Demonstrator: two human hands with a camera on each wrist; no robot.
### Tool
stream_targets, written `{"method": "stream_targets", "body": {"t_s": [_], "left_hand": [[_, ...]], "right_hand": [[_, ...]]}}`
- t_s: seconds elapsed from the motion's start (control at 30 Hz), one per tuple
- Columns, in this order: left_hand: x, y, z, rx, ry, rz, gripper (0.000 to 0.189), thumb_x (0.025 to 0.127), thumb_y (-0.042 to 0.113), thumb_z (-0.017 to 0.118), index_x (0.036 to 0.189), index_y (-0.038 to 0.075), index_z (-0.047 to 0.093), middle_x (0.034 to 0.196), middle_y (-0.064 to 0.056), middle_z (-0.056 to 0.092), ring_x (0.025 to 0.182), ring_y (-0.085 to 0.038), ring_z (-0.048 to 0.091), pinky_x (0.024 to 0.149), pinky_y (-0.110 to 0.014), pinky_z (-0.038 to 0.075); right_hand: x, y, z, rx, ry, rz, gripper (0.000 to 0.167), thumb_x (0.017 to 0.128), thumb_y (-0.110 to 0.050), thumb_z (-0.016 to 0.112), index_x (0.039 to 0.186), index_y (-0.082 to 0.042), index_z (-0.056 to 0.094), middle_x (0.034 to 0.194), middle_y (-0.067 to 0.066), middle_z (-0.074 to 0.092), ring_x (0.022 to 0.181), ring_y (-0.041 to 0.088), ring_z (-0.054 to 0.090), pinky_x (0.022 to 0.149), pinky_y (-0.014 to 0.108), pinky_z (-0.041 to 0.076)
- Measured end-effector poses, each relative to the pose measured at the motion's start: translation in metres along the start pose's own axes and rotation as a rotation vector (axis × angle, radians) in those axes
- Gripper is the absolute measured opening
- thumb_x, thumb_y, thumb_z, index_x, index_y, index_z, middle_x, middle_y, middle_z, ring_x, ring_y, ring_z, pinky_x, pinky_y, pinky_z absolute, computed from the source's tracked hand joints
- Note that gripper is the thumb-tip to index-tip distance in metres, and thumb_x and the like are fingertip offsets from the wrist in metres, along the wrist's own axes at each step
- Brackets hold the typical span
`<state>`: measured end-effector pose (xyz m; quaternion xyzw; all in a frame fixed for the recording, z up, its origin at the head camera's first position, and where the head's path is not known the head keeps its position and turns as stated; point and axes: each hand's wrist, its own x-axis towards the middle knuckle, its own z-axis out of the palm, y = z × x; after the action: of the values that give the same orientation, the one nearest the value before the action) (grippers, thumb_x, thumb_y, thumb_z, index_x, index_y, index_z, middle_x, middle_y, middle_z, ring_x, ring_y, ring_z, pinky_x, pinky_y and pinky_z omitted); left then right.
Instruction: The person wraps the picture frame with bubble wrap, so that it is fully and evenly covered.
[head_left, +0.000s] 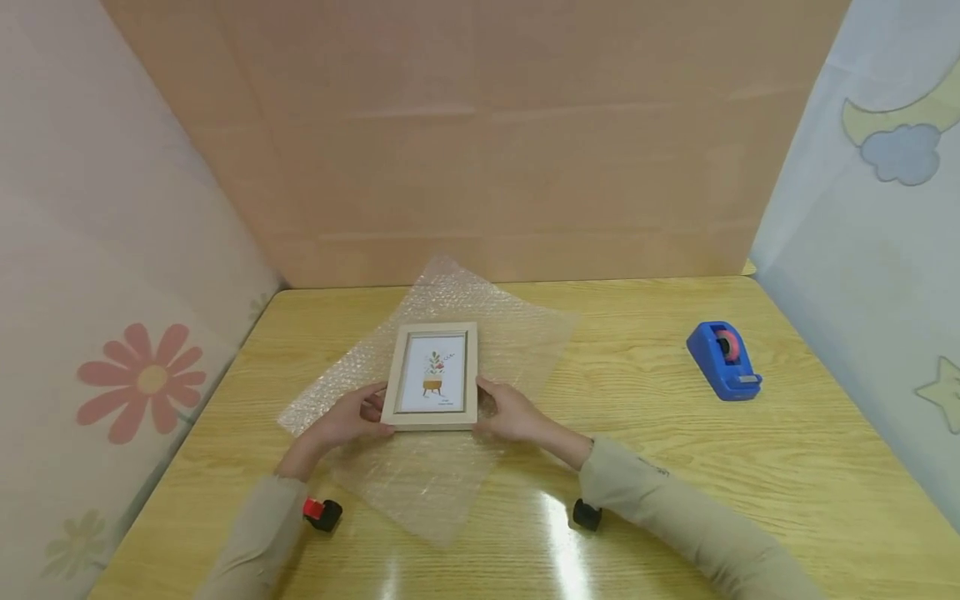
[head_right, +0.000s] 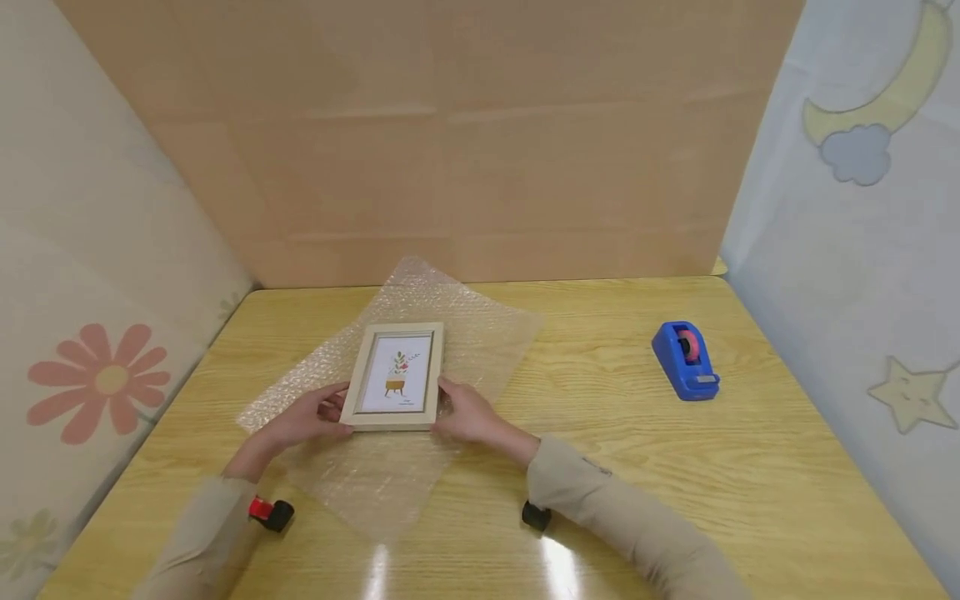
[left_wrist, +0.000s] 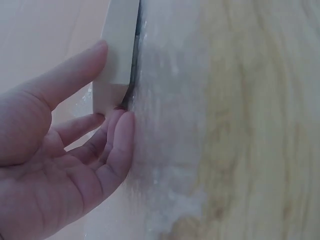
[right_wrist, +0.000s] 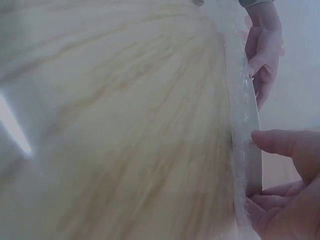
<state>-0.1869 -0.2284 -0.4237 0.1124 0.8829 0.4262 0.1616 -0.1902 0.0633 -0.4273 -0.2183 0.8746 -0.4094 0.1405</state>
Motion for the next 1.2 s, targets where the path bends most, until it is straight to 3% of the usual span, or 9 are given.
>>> {"method": "stream_targets", "body": {"t_s": [0.3,0.53,0.67,0.9,1.2], "left_hand": [[0.002,0.010,0.009,-0.011,0.004,0.008,0.077,0.072,0.014,0.076,0.134,-0.008,0.036,0.100,-0.018,0.054,0.085,-0.024,0.057,0.073,-0.032,0.050],[0.000,0.010,0.014,-0.019,0.014,0.074,0.081,0.072,0.030,0.076,0.134,-0.004,0.037,0.094,-0.013,0.055,0.081,-0.018,0.057,0.069,-0.029,0.051],[0.003,0.010,0.018,-0.026,0.010,0.010,0.082,0.072,0.026,0.077,0.136,-0.002,0.035,0.097,-0.014,0.055,0.084,-0.021,0.058,0.071,-0.030,0.051],[0.005,0.012,0.019,-0.002,0.007,-0.022,0.080,0.073,0.016,0.076,0.137,-0.004,0.032,0.098,-0.015,0.054,0.083,-0.021,0.058,0.068,-0.029,0.051],[0.005,0.012,0.019,-0.003,0.000,-0.023,0.079,0.074,0.018,0.075,0.138,-0.002,0.033,0.098,-0.013,0.054,0.084,-0.020,0.057,0.067,-0.028,0.050]], "right_hand": [[-0.004,0.010,-0.011,-0.003,-0.010,0.010,0.081,0.072,-0.013,0.075,0.137,0.006,0.030,0.140,0.020,0.034,0.129,0.032,0.033,0.105,0.041,0.027],[-0.006,0.016,-0.016,-0.001,-0.037,0.004,0.080,0.074,-0.014,0.074,0.138,0.005,0.029,0.140,0.020,0.034,0.129,0.033,0.032,0.105,0.042,0.027],[-0.009,0.021,-0.021,0.013,-0.067,-0.033,0.079,0.077,-0.016,0.071,0.140,0.004,0.026,0.142,0.020,0.031,0.130,0.034,0.030,0.105,0.044,0.026],[-0.017,0.029,-0.028,0.037,-0.150,-0.163,0.077,0.079,-0.009,0.067,0.140,0.007,0.022,0.143,0.021,0.027,0.129,0.035,0.032,0.104,0.044,0.027],[-0.018,0.030,-0.024,0.071,-0.076,-0.166,0.053,0.086,-0.005,0.057,0.134,0.007,0.037,0.135,0.022,0.041,0.122,0.033,0.042,0.100,0.041,0.035]]}}
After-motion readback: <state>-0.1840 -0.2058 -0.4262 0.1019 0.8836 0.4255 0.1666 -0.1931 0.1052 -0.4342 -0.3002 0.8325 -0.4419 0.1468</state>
